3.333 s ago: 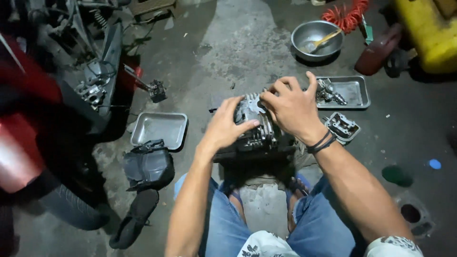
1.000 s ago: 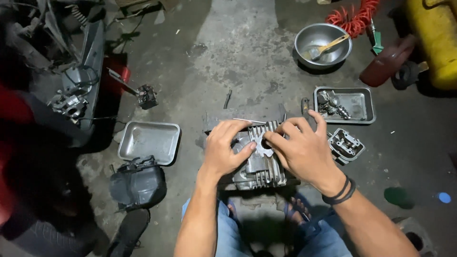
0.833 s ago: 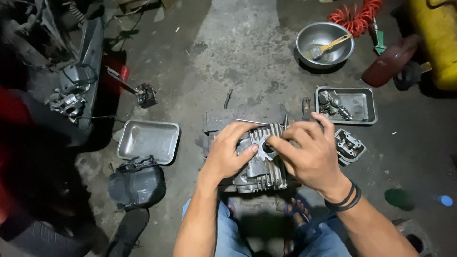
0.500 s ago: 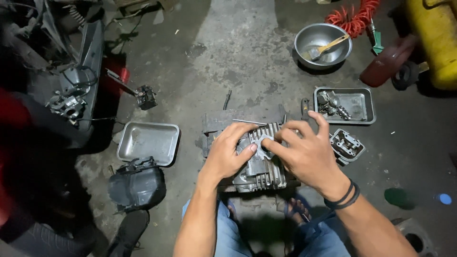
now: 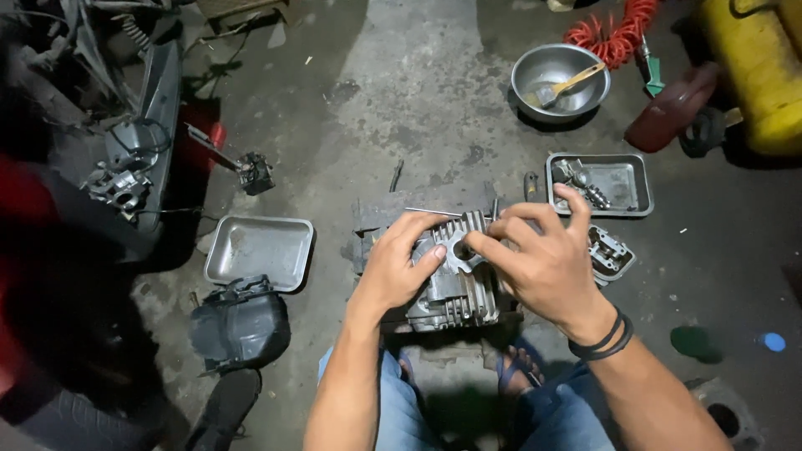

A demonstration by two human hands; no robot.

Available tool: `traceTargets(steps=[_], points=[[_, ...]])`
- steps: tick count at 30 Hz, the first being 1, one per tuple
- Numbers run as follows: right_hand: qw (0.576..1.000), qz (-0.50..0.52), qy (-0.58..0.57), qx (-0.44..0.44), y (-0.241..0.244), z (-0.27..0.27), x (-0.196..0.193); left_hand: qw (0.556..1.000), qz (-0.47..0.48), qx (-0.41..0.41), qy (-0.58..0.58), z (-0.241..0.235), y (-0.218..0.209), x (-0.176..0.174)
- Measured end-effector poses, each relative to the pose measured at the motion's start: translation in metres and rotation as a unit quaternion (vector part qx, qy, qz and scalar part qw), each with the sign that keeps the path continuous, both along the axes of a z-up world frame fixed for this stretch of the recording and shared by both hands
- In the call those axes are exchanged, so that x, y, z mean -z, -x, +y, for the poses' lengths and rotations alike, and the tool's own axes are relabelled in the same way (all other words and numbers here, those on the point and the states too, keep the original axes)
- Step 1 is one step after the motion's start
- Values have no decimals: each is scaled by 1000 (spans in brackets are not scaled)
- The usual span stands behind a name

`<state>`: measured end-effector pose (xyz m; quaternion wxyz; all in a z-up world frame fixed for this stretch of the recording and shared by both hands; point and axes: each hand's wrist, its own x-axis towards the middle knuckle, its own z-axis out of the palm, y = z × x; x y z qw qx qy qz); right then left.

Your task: The person sits on the floor and works on a metallic engine cylinder head, using a small tool to clean or adjust the interior of the combustion chamber. The person rotates the part to access different angles and continues the cleaning process throughout the clip.

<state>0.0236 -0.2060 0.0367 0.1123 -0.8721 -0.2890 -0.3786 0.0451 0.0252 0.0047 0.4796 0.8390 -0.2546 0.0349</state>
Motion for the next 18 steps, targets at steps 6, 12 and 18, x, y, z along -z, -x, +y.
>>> traceTargets(steps=[6, 12, 18], points=[[996, 81, -23, 2, -8, -10, 13, 1000, 7, 6, 3, -1, 0, -2], [934, 183, -305, -31, -5, -32, 6, 1000, 19, 5, -6, 1, -1, 1], [835, 292, -465, -31, -19, -44, 30, 1000, 18, 0, -10, 0, -2, 7]])
